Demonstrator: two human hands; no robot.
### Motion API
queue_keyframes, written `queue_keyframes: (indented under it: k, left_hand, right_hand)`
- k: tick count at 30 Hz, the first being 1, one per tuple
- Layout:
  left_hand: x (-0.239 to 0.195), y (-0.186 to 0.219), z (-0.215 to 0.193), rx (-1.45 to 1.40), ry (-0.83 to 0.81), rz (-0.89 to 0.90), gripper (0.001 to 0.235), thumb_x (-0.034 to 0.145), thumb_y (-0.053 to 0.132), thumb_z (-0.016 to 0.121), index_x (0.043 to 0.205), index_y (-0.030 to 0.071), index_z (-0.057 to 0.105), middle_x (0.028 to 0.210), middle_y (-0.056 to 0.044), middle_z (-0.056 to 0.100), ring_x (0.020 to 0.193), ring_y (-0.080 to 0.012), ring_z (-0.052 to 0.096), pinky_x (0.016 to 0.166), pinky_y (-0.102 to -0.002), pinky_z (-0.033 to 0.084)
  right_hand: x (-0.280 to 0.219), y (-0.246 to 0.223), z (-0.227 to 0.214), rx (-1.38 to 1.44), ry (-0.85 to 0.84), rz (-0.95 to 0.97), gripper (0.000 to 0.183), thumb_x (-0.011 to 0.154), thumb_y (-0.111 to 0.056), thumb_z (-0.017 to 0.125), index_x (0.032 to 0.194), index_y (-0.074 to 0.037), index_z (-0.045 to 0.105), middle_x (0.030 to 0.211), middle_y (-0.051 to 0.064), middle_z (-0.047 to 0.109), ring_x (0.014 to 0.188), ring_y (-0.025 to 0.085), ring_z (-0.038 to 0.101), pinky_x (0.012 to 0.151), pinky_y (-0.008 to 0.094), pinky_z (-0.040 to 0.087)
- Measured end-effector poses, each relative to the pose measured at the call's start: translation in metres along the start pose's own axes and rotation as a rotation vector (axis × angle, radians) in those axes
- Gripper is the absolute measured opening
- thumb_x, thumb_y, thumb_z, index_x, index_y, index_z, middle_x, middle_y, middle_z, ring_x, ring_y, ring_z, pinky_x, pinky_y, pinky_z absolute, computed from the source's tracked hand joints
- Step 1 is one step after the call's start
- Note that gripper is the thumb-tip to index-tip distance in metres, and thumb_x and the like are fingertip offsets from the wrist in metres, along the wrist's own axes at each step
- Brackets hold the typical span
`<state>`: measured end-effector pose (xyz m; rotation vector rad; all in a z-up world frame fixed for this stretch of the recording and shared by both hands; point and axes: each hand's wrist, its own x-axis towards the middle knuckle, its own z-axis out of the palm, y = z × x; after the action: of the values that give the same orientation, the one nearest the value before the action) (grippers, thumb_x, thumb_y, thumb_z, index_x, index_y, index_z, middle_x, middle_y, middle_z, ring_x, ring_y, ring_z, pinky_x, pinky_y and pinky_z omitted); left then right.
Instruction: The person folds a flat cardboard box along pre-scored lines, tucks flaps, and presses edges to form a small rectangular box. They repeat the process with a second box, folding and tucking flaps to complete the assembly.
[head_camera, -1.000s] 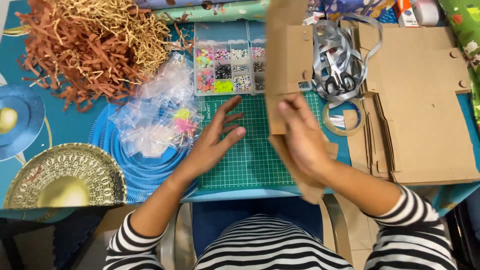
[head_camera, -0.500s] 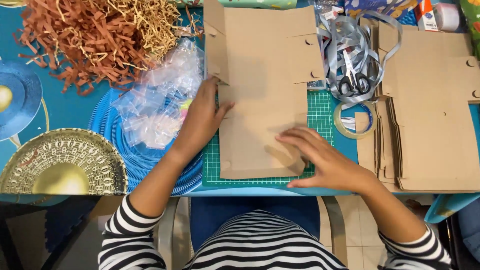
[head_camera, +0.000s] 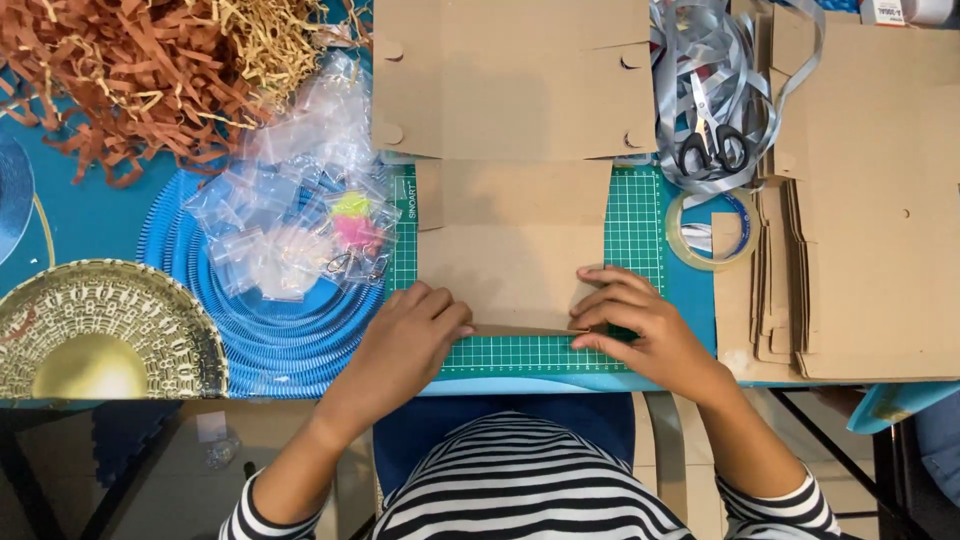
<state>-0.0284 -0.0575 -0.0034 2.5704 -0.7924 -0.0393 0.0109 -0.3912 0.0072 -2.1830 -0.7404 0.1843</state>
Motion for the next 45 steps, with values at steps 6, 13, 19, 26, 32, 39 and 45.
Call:
queue_keyframes:
  k: [6, 13, 19, 26, 32, 39, 45]
  left_hand:
    - [-0.004, -0.004, -0.013, -0.226, -0.013, -0.072, 0.009, 0.107, 0.020, 0.068, 0.107, 0.014, 0.075, 0.097, -0.004, 0.071, 0.101, -0.0262, 0.065, 0.089, -0.041, 0.054]
    - [-0.024, -0.005, -0.008, -0.162, -0.028, -0.051, 0.004, 0.104, 0.015, 0.072, 0.102, 0.012, 0.072, 0.107, -0.009, 0.065, 0.107, -0.0342, 0.067, 0.089, -0.046, 0.060]
    - [-0.034, 0.007, -0.011, -0.046, 0.116, 0.131, 0.021, 0.098, -0.007, 0.074, 0.113, 0.000, 0.062, 0.113, -0.016, 0.061, 0.105, -0.0343, 0.061, 0.098, -0.049, 0.056]
    - [-0.021, 0.004, 0.002, -0.155, 0.222, -0.133, 0.028, 0.103, 0.009, 0.073, 0.131, 0.006, 0.071, 0.103, -0.009, 0.068, 0.093, -0.0264, 0.071, 0.080, -0.039, 0.062]
    - [0.009, 0.016, 0.002, -0.102, 0.302, -0.212, 0.031, 0.103, 0.012, 0.075, 0.133, 0.004, 0.070, 0.092, -0.011, 0.071, 0.083, -0.0286, 0.074, 0.073, -0.040, 0.063]
    - [0.014, 0.016, 0.015, 0.347, 0.352, -0.007, 0.042, 0.096, 0.006, 0.079, 0.134, 0.022, 0.075, 0.121, -0.013, 0.067, 0.110, -0.0346, 0.065, 0.090, -0.047, 0.057]
    - [0.018, 0.048, 0.038, 0.233, 0.272, 0.089, 0.047, 0.108, 0.029, 0.068, 0.151, 0.011, 0.064, 0.150, -0.011, 0.067, 0.140, -0.0313, 0.062, 0.122, -0.046, 0.046]
  right_hand:
    - [-0.005, -0.008, -0.005, 0.085, 0.079, -0.014, 0.010, 0.085, -0.007, 0.087, 0.094, -0.013, 0.086, 0.093, 0.006, 0.083, 0.124, 0.038, 0.075, 0.119, 0.064, 0.049]
    - [-0.024, 0.003, -0.002, -0.228, 0.062, -0.291, 0.023, 0.093, 0.006, 0.073, 0.107, -0.010, 0.083, 0.113, 0.013, 0.078, 0.125, 0.042, 0.072, 0.115, 0.067, 0.054]
    - [-0.032, 0.010, 0.000, -0.246, -0.019, -0.457, 0.017, 0.097, 0.006, 0.073, 0.113, 0.007, 0.066, 0.103, 0.018, 0.066, 0.136, 0.051, 0.063, 0.123, 0.071, 0.044]
    - [-0.018, 0.002, 0.008, -0.032, 0.195, -0.097, 0.022, 0.098, -0.002, 0.074, 0.120, -0.001, 0.077, 0.106, 0.011, 0.077, 0.118, 0.033, 0.075, 0.116, 0.053, 0.057]
    - [-0.007, 0.006, 0.006, -0.266, 0.379, -0.009, 0.016, 0.095, -0.002, 0.084, 0.111, -0.005, 0.084, 0.089, 0.005, 0.077, 0.103, 0.030, 0.079, 0.098, 0.046, 0.064]
    - [-0.003, 0.010, 0.007, -0.458, 0.444, 0.053, 0.010, 0.097, -0.009, 0.088, 0.106, -0.013, 0.087, 0.084, 0.003, 0.074, 0.101, 0.026, 0.074, 0.097, 0.038, 0.063]
    - [-0.013, 0.013, 0.022, -0.608, 0.456, -0.008, 0.022, 0.094, 0.005, 0.082, 0.110, -0.010, 0.084, 0.114, 0.010, 0.074, 0.117, 0.033, 0.072, 0.103, 0.047, 0.061]
